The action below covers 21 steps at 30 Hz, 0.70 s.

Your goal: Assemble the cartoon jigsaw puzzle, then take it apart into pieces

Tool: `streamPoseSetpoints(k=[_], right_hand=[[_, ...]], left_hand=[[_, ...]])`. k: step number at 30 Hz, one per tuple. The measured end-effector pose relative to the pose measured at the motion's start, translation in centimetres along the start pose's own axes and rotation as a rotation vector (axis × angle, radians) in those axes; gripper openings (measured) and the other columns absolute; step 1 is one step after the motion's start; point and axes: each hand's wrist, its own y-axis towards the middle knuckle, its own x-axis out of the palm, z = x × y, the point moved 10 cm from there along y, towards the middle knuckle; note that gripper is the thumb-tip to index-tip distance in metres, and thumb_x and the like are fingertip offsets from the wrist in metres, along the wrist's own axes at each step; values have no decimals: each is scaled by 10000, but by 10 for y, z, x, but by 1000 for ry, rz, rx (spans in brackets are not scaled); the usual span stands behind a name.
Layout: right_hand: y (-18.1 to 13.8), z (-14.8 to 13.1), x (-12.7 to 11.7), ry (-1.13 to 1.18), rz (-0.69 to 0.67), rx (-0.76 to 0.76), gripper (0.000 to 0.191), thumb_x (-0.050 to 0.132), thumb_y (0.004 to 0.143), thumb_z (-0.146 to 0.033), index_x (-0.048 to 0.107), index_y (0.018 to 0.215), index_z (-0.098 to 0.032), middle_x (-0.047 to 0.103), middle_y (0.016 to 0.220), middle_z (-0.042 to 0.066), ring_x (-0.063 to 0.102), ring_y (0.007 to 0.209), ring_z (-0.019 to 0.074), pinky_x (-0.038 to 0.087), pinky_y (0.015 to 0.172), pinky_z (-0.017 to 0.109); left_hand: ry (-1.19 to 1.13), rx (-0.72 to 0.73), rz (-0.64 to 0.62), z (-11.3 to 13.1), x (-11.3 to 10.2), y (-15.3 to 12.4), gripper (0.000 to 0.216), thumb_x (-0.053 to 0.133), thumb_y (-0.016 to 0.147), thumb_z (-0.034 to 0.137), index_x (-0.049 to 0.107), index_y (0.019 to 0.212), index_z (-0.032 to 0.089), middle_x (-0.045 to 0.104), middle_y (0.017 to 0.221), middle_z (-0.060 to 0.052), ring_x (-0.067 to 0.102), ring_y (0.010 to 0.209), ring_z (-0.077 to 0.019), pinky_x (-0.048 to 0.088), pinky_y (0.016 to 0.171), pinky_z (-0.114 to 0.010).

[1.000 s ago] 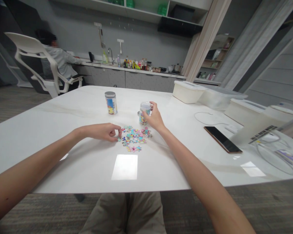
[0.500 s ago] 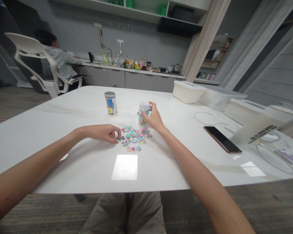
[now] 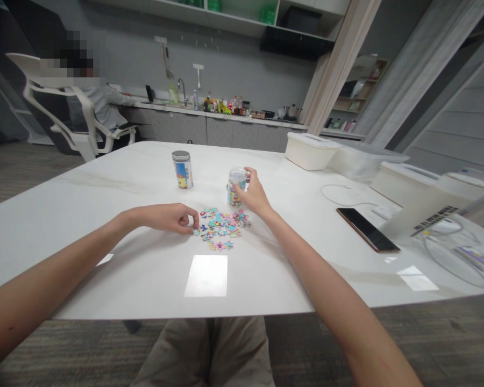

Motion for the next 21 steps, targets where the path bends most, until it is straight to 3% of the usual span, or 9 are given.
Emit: streamPoseSetpoints(k=[8, 21], right_hand=[[1, 1, 1, -11, -12, -21, 565, 610, 752, -436, 373, 1226, -241, 597, 1187, 139, 604, 984, 277, 515, 805, 475], [1, 3, 2, -6, -9, -16, 563, 608, 746, -409, 368, 1221, -226, 594, 1183, 151, 610, 974, 273, 513, 811, 473]], left_hand=[[-11, -72, -45, -5, 6, 0, 200, 591, 708, 275, 592, 890, 191, 459, 569, 61, 390, 507, -113, 306, 499, -214], [-10, -62, -46, -5, 7, 0, 135, 578, 713, 291, 572, 809, 197, 544, 615, 44, 458, 554, -117, 356, 550, -207]])
